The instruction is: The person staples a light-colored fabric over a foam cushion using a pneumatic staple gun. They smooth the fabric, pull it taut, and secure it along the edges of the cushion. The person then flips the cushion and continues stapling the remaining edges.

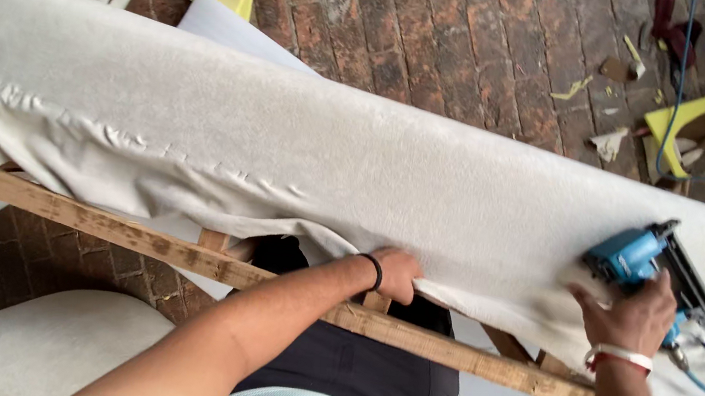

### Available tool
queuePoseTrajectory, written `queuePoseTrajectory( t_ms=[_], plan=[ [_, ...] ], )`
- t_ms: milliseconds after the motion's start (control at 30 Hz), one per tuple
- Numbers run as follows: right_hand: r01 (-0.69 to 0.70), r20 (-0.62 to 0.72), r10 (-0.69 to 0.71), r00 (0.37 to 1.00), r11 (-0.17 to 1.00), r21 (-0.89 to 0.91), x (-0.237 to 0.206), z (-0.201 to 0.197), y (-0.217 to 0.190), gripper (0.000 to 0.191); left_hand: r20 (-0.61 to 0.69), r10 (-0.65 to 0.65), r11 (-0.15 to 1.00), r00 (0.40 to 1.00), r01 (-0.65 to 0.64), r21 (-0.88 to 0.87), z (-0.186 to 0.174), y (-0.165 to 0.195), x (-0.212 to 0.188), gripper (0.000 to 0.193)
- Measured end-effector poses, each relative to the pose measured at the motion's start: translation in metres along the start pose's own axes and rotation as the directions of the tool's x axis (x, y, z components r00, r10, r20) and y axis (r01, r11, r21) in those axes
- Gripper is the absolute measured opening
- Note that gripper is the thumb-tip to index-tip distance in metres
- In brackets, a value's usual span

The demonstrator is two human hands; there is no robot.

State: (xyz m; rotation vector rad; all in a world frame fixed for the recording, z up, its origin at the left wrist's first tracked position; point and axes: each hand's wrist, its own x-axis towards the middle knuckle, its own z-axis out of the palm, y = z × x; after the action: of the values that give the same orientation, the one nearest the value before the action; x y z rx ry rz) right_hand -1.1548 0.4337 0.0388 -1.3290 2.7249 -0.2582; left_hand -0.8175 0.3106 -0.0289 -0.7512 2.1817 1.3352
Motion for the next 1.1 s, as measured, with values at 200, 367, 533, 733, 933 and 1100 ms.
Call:
queuePoseTrajectory(
  t_ms=[200, 367, 533, 733, 933, 1100],
  plan=[
    [-0.342, 0.324, 0.351, 0.878, 0.936, -0.086, 0.049, -0.007, -0.003, 0.152, 0.005, -0.027, 1.000, 1.000, 0.027, -0.007, 0.000, 0.004, -0.006, 0.039],
    [-0.474, 0.357, 0.565, 0.744, 0.823, -0.314, 0.048, -0.012, -0.006, 0.146, 0.087, -0.090, 0.993, 0.992, 0.097, -0.071, -0.003, 0.009, -0.015, 0.045],
    [-0.199, 0.309, 0.219, 0.925, 0.975, -0.095, 0.009, -0.007, -0.014, 0.098, 0.005, -0.023, 1.000, 1.000, 0.023, -0.019, 0.000, 0.013, -0.026, 0.046],
    [-0.052, 0.468, 0.050, 0.882, 0.999, -0.007, -0.068, 0.011, -0.054, 0.039, 0.005, 0.011, 0.999, 1.000, -0.011, 0.050, 0.003, 0.016, -0.031, 0.048],
    [-0.081, 0.611, 0.061, 0.790, 0.997, 0.006, -0.080, 0.013, -0.097, 0.046, -0.007, 0.047, 0.993, 0.999, -0.046, 0.106, 0.011, 0.011, -0.036, 0.051],
    [0.050, 0.619, -0.039, 0.784, 0.999, 0.000, -0.074, 0.007, -0.137, 0.041, -0.004, 0.077, 0.986, 0.997, -0.075, 0.148, 0.018, 0.002, -0.037, 0.050]
  ],
)
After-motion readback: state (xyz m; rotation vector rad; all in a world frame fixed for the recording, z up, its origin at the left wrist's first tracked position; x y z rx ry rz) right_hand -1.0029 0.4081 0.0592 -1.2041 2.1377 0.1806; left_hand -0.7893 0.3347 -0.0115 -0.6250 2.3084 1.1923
